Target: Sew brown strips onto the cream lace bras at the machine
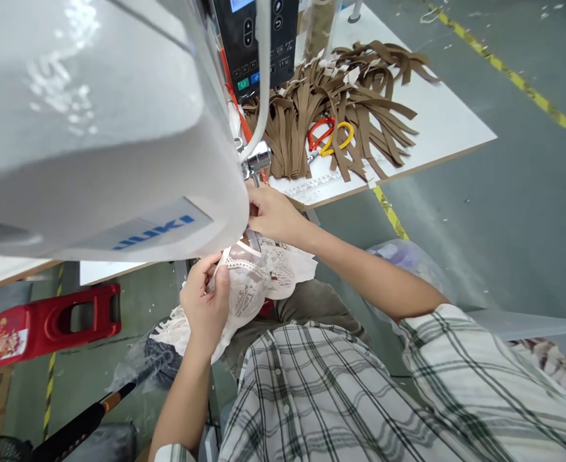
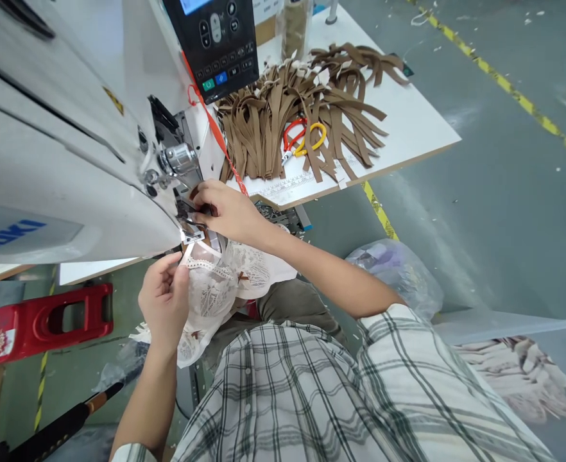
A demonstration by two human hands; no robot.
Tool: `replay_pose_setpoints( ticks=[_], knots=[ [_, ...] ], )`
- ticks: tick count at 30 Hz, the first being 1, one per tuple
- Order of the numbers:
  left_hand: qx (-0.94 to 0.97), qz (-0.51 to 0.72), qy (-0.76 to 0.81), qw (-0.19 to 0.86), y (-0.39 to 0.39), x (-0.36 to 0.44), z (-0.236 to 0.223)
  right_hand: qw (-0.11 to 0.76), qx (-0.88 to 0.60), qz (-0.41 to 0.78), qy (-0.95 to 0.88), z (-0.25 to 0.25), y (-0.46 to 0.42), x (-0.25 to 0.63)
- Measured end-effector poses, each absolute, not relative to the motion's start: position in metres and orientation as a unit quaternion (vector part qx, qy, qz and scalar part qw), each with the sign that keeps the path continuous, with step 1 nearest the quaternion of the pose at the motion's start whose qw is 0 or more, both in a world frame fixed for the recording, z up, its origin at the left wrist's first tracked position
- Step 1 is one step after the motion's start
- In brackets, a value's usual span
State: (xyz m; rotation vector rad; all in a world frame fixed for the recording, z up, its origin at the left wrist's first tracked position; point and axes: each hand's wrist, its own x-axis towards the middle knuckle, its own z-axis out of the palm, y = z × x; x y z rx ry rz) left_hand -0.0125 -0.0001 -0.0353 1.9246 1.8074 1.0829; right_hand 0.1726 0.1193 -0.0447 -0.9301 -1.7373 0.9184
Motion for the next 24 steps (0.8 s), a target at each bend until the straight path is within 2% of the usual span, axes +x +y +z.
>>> replay_pose_setpoints(
  ticks=[5, 11, 24],
  knots=[
    [0.708, 0.348, 0.601, 0.126, 0.003, -0.013, -0.031, 0.461, -0.395, 0.375, -0.700, -0.041, 0.114, 0.172],
    [0.716, 0.373, 0.578, 0.121, 0.007, -0.009, -0.030, 0.447, -0.409, 0.367, -0.706, -0.038, 0.110, 0.174],
    [0.706, 0.338, 0.612, 0.109, 0.012, -0.005, -0.027, 0.421, -0.412, 0.332, -0.737, -0.041, 0.120, 0.176]
  ],
)
